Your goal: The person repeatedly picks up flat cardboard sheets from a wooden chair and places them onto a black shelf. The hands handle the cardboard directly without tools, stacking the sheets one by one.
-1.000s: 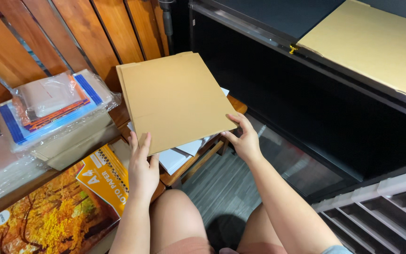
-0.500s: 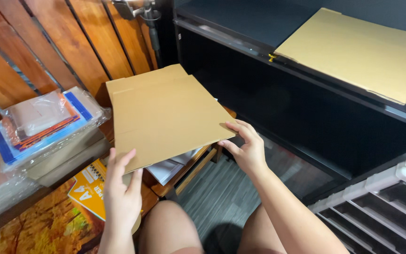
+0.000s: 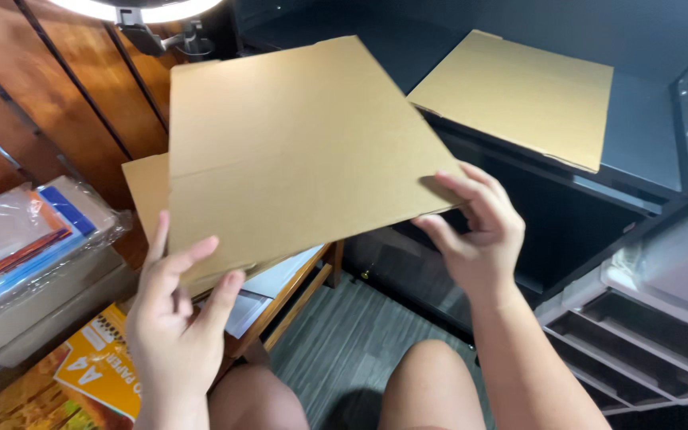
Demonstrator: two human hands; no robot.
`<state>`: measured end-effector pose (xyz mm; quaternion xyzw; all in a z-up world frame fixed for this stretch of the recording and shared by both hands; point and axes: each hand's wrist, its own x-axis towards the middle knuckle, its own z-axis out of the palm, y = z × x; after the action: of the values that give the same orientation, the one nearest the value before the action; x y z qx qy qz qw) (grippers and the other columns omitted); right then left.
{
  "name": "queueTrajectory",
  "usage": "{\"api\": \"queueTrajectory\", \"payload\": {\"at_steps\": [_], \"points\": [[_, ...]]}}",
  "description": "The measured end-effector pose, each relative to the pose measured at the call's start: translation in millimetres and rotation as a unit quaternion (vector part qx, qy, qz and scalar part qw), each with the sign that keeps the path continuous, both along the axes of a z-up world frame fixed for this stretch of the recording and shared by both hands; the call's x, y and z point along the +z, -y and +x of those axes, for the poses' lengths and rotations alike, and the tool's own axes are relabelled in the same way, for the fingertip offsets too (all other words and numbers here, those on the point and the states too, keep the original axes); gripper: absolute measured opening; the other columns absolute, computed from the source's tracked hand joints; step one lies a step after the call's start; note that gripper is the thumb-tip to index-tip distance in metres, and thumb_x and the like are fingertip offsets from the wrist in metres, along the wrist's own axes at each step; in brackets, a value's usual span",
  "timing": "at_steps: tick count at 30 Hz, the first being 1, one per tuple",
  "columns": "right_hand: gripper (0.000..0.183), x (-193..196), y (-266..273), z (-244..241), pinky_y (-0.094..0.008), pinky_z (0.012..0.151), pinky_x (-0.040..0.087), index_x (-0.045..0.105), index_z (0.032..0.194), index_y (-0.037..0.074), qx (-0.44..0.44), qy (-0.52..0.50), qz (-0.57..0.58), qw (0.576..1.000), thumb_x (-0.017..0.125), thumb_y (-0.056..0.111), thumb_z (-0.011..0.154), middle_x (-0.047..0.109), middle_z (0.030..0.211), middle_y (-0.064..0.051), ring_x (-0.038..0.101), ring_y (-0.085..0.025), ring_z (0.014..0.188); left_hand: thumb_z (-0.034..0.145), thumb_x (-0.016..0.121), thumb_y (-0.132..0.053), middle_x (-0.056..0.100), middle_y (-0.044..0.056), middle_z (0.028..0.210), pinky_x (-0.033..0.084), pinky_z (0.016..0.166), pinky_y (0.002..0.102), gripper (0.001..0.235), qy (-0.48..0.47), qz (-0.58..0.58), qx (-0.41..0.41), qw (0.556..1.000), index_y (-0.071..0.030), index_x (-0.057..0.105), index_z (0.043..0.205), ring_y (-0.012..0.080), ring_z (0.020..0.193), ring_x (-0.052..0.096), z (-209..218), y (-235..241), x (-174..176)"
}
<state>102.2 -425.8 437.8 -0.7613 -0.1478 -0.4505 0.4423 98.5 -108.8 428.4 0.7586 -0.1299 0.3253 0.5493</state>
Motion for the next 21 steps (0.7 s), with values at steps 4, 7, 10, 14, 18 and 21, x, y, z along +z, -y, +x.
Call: {"api": "queueTrajectory", "payload": {"at_steps": [4,7,10,14,18,21], "points": [[0.052,6.1,37.7,-0.3,-0.041,0.112,0.06,0.061,0.128,-0.01,-0.001,0.074,0.008,0.997,0.082,0.009,0.084,0.057,0.133,-0.024,0.066,-0.035,0.123,0.088,0.081,-0.02,0.048,0.021,0.163,0.022,0.044,0.018,0.034,0.036,-0.002,-0.04,0.999,-0.018,0.066,0.119,0.0015,0.049,0.021,29.6,35.2,17.1],[0.049,5.7,65.1,-1.5,-0.043,0.112,0.061,0.06,0.127,-0.011,-0.022,0.106,0.015,0.994,0.082,0.005,0.086,0.056,0.131,-0.024,0.068,-0.038,0.119,0.086,0.083,-0.027,0.052,0.02,0.158,0.036,0.059,0.02,0.039,0.021,0.005,-0.065,0.998,-0.019,0.068,0.121,0.0046,0.067,0.043,50.7,63.5,30.0],[0.045,5.7,88.0,-3.3,-0.04,0.109,0.061,0.063,0.126,-0.007,-0.072,0.114,0.029,0.99,0.083,0.007,0.088,0.058,0.129,-0.022,0.068,-0.036,0.117,0.086,0.084,-0.028,0.054,0.023,0.154,0.048,0.087,0.026,0.042,0.003,0.013,-0.103,0.995,-0.018,0.069,0.123,0.0153,0.113,0.06,70.4,94.1,43.9],[0.052,-2.0,131.6,3.3,-0.039,0.091,0.061,0.069,0.124,-0.008,-0.14,0.145,0.026,0.979,0.096,0.013,0.085,0.059,0.123,-0.024,0.071,-0.031,0.107,0.087,0.089,-0.013,0.056,0.033,0.143,0.054,0.104,0.045,0.04,0.063,-0.025,-0.176,0.982,-0.005,0.071,0.122,0.0475,0.132,0.054,105.4,135.9,47.4],[0.053,2.0,141.3,-0.9,-0.031,0.084,0.061,0.073,0.122,-0.001,-0.22,0.124,0.036,0.967,0.1,0.02,0.082,0.063,0.123,-0.019,0.071,-0.026,0.103,0.09,0.087,-0.014,0.054,0.029,0.147,0.05,0.109,0.045,0.035,0.024,-0.031,-0.207,0.978,-0.008,0.072,0.122,0.0456,0.135,0.052,130.8,173.3,50.1],[0.052,1.7,149.5,0.5,-0.027,0.077,0.062,0.077,0.12,0.005,-0.277,0.117,0.027,0.953,0.102,0.025,0.08,0.066,0.12,-0.015,0.073,-0.023,0.1,0.092,0.085,-0.015,0.055,0.023,0.148,0.048,0.111,0.045,0.032,-0.015,-0.016,-0.215,0.976,-0.013,0.074,0.121,0.0409,0.137,0.052,153.0,197.3,45.8]]}}
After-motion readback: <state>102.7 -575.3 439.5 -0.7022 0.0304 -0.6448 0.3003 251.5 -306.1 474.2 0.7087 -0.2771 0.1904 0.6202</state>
